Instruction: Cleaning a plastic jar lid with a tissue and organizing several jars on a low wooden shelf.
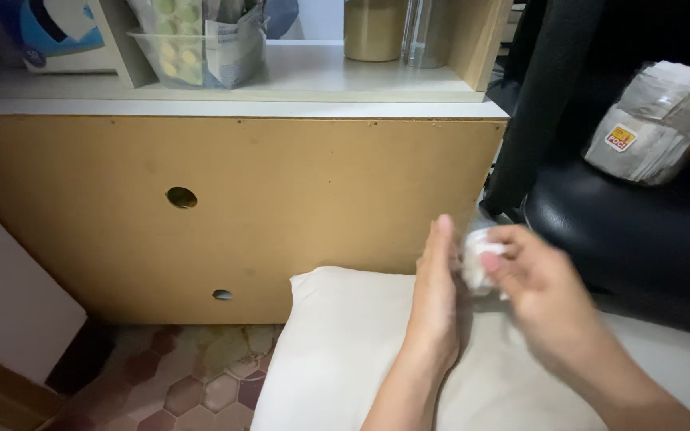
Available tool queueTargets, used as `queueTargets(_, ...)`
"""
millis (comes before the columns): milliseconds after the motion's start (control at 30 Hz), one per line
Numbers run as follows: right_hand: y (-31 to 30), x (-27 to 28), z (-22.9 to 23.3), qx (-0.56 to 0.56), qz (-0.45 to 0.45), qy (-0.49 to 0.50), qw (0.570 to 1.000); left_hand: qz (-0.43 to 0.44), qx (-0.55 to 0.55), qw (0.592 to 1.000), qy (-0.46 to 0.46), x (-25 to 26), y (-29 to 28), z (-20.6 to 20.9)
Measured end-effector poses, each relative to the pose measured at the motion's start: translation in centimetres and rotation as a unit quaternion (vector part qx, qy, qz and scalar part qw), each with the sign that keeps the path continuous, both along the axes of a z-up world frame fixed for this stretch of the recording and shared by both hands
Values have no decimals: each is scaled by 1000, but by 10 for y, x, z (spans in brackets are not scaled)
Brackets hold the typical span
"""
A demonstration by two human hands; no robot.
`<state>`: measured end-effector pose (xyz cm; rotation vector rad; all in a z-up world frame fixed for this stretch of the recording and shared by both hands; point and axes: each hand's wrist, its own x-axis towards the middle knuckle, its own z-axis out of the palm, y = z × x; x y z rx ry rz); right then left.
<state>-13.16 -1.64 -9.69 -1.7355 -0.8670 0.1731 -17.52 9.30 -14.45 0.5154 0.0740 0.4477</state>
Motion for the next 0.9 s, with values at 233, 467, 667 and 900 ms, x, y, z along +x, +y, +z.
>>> queueTargets(233, -8, 2, 13, 291, 30, 343, 892, 107, 165, 980, 3, -23, -5, 34)
queueTargets(467, -18, 16, -25, 375, 69, 484, 788, 160, 230, 958, -67, -24, -8, 30)
queueTargets(667, -14, -14, 4, 204, -13, 474, 857, 129, 92, 987, -36, -27, -2, 37)
queueTargets(900, -37, -11, 14, 101, -123, 79, 984, 45, 51, 998, -9, -12, 0, 18)
